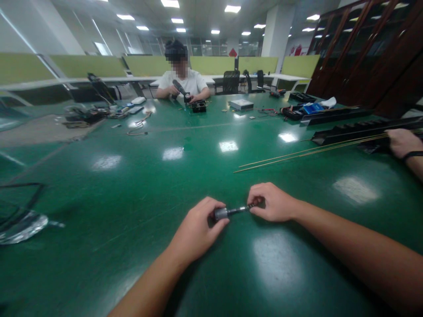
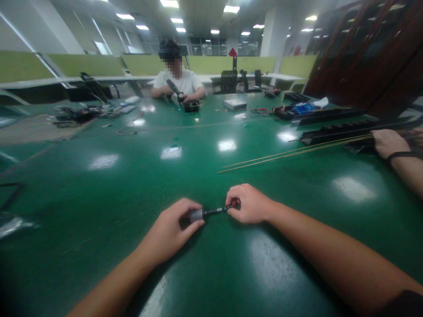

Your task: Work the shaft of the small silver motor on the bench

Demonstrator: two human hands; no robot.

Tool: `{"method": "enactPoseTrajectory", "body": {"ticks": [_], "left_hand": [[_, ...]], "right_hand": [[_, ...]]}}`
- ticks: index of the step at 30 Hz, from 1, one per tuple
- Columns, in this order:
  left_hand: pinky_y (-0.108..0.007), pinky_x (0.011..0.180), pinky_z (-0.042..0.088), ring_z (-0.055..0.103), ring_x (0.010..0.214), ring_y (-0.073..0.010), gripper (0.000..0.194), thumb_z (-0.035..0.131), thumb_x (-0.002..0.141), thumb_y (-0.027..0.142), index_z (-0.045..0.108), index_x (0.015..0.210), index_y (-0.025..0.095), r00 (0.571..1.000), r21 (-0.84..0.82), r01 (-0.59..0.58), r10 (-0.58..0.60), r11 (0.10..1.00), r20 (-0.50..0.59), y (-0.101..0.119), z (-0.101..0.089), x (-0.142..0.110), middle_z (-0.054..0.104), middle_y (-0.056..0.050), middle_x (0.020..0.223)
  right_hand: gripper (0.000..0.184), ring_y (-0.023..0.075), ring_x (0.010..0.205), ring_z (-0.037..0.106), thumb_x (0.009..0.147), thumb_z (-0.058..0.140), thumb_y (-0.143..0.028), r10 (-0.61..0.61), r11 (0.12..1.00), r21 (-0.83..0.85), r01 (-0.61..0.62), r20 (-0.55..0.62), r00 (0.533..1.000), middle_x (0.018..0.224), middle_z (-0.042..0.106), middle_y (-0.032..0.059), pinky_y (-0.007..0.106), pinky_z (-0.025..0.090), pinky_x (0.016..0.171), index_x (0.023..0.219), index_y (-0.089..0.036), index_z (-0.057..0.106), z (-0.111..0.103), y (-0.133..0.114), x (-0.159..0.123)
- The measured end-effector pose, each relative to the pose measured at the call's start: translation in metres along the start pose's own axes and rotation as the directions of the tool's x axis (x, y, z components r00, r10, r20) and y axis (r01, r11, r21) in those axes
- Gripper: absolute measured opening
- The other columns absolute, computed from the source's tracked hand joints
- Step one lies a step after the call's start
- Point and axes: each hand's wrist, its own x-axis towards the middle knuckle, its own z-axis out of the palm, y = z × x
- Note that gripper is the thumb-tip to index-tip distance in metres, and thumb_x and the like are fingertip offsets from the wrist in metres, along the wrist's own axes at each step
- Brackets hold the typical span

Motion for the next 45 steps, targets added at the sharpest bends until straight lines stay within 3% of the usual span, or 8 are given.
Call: {"method": "enactPoseTrajectory", "body": {"ticks": [15, 23, 27, 45], "left_hand": [[-0.030, 0.078, 0.047, 0.060, 0.086, -0.0184, 0.018, 0.068, 0.086, 0.023, 0.064, 0.103, 0.022, 1.000, -0.001, -0.009, 0.009, 1.000, 0.015, 0.001, 0.001, 0.000, 0.064, -0.001, 0.095], [-0.029, 0.073, 0.045, 0.058, 0.081, -0.0170, 0.015, 0.064, 0.090, 0.028, 0.064, 0.104, 0.022, 0.996, -0.061, -0.027, 0.032, 0.998, 0.082, 0.018, 0.009, -0.001, 0.063, -0.001, 0.091], [-0.028, 0.073, 0.045, 0.059, 0.080, -0.0162, 0.015, 0.056, 0.096, 0.030, 0.064, 0.105, 0.023, 0.997, -0.085, -0.012, 0.019, 0.996, 0.081, 0.016, 0.006, 0.000, 0.063, -0.001, 0.089], [-0.029, 0.072, 0.046, 0.059, 0.081, -0.0176, 0.013, 0.063, 0.088, 0.024, 0.065, 0.101, 0.021, 0.996, -0.042, -0.026, 0.030, 0.999, 0.088, 0.015, 0.005, -0.001, 0.064, -0.002, 0.090]], "right_hand": [[0.007, 0.0145, 0.068, 0.059, 0.077, 0.071, -0.021, -0.024, 1.000, 0.013, 0.024, -0.015, 1.000, 0.073, 0.066, 0.0025, 0.027, 0.044, 0.068, 0.082, -0.016, 0.073, 0.005, -0.009, 0.001], [0.012, 0.0179, 0.080, 0.060, 0.086, 0.067, -0.026, -0.196, 0.980, 0.040, 0.195, 0.021, 0.980, 0.081, 0.068, 0.0054, 0.031, 0.044, 0.077, 0.091, -0.016, 0.071, 0.017, -0.020, -0.001], [0.012, 0.0172, 0.080, 0.059, 0.088, 0.065, -0.026, -0.199, 0.979, 0.045, 0.198, 0.009, 0.980, 0.083, 0.068, 0.0056, 0.030, 0.044, 0.076, 0.092, -0.016, 0.071, 0.018, -0.020, 0.000], [0.013, 0.0175, 0.078, 0.059, 0.086, 0.067, -0.027, -0.194, 0.980, 0.043, 0.193, 0.012, 0.981, 0.081, 0.067, 0.0048, 0.031, 0.043, 0.074, 0.092, -0.016, 0.070, 0.019, -0.019, 0.001]]}}
